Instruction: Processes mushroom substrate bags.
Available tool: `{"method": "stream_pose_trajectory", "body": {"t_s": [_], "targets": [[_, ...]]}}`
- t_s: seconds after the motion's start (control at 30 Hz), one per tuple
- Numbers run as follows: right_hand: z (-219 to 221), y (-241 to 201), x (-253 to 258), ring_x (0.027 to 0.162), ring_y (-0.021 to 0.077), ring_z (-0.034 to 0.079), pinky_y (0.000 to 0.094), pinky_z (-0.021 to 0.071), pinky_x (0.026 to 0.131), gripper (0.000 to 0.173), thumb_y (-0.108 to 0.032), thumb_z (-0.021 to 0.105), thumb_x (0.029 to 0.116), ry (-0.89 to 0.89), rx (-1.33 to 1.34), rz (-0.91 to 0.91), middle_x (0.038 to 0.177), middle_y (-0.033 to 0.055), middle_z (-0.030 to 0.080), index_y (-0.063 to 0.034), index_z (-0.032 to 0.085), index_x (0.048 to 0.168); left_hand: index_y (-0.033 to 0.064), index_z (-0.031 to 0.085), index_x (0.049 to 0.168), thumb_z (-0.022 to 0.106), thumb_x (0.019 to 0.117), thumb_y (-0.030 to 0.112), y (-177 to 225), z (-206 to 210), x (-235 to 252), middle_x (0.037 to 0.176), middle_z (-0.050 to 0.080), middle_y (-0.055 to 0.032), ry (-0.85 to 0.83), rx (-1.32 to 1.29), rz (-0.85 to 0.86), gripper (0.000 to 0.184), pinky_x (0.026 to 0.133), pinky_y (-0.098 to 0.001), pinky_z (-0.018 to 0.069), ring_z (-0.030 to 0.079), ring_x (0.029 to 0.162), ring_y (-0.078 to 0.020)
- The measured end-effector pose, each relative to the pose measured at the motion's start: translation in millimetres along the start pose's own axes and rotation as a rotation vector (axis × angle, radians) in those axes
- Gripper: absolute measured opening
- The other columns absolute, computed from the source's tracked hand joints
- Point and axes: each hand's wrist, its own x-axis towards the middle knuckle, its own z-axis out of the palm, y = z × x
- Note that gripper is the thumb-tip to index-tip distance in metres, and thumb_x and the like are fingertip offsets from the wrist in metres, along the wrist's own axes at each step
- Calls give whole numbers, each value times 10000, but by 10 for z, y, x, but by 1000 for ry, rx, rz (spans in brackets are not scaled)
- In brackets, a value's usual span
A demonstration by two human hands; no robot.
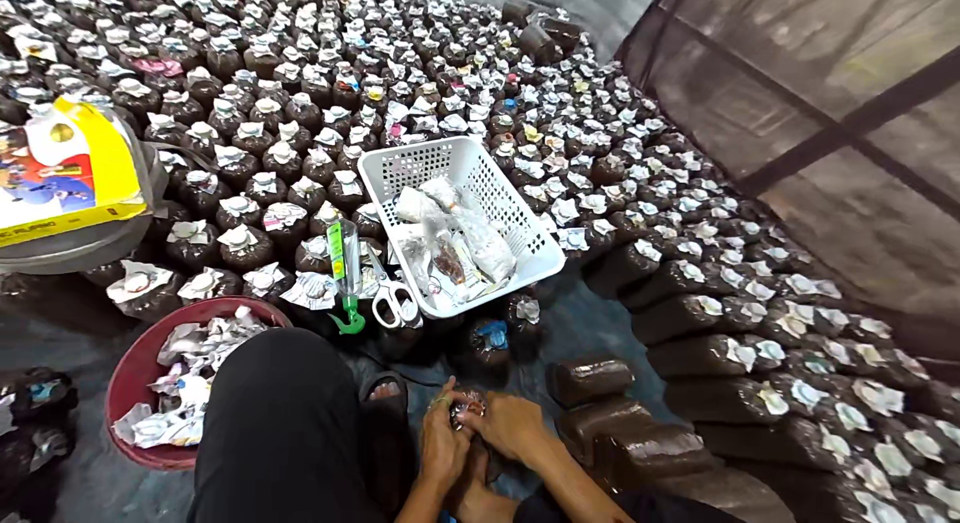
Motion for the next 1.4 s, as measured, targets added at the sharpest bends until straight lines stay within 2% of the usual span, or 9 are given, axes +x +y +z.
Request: {"method": "stream_pose_trajectory", "body": {"t_s": [0.23, 0.3, 0.4, 0.5, 0.87, 0.97, 1.07, 1.13, 1.4], "targets": [[-228, -175, 73, 1226, 413, 614, 635, 470, 976, 812, -741, 470, 949, -151, -57, 21, 1255, 253, 658, 12, 681, 1169, 86, 729, 1137, 743, 773, 17, -2, 11, 16, 1483, 584, -50, -2, 33, 66, 370, 1093, -358, 488, 580, 1333, -164], [-153, -108, 144, 1207, 403, 625, 642, 472, 968, 745, -701, 483, 963, -124, -1, -25, 1228, 236, 674, -13, 692, 1161, 112, 689, 1256, 794, 752, 87, -36, -43, 64, 1521, 548, -31, -58, 81, 79, 515, 1097, -364, 489, 566, 1349, -153], [-3, 40, 188, 1203, 381, 635, 614, 477, 992, 683, -661, 458, 991, -35, 90, -93, 1225, 205, 687, -69, 670, 1257, 203, 298, 1630, 927, 679, 374, -79, -223, 136, 1663, 346, 5, -281, 247, 27, 1153, 1221, -388, 354, 354, 1514, -151], [91, 143, 209, 1188, 359, 645, 583, 485, 1000, 680, -667, 435, 999, 26, 122, -110, 1204, 190, 694, -94, 650, 1295, 240, 134, 1666, 935, 665, 311, -243, -259, 134, 1698, 262, -2, -372, 410, -103, 1284, 1231, -429, 328, 292, 1547, -205], [-416, -201, 3, 1089, 413, 670, 617, 493, 927, 620, -577, 456, 1015, 226, -20, -256, 1080, 230, 703, -17, 665, 1180, 73, 322, 1559, 952, 582, 513, -264, -77, 86, 1328, 657, -121, -121, 10, -196, 1243, 1056, -431, 520, 651, 1209, -206], [-335, -484, -217, 1040, 432, 685, 637, 483, 933, 588, -531, 486, 1012, 291, -114, -412, 1056, 242, 713, 5, 663, 1178, -42, 307, 1546, 914, 664, 348, -269, -153, 34, 1323, 644, -194, -44, -43, -103, 1139, 1073, -430, 499, 639, 1216, -244], [-234, -197, -312, 1026, 415, 695, 636, 501, 908, 581, -555, 494, 999, 294, -58, -329, 1047, 221, 722, -31, 679, 1171, 128, 418, 1519, 942, 592, 366, -225, -254, 72, 1415, 607, -95, -28, 171, -24, 1091, 1040, -506, 521, 608, 1277, -250], [-213, 139, -273, 1038, 395, 684, 618, 506, 890, 594, -590, 480, 1002, 219, 39, -211, 1035, 206, 713, -54, 685, 1156, 214, 467, 1514, 957, 553, 373, -179, -269, 93, 1577, 467, -29, -67, 310, 2, 1090, 1142, -484, 440, 445, 1455, -220], [-142, 256, -337, 1023, 368, 682, 585, 506, 878, 589, -595, 469, 1006, 204, 103, -170, 1005, 193, 704, -53, 675, 1109, 194, 551, 1437, 934, 521, 428, -218, -252, 89, 1644, 378, -30, -74, 410, 126, 1021, 1246, -502, 261, 248, 1558, -304]]}}
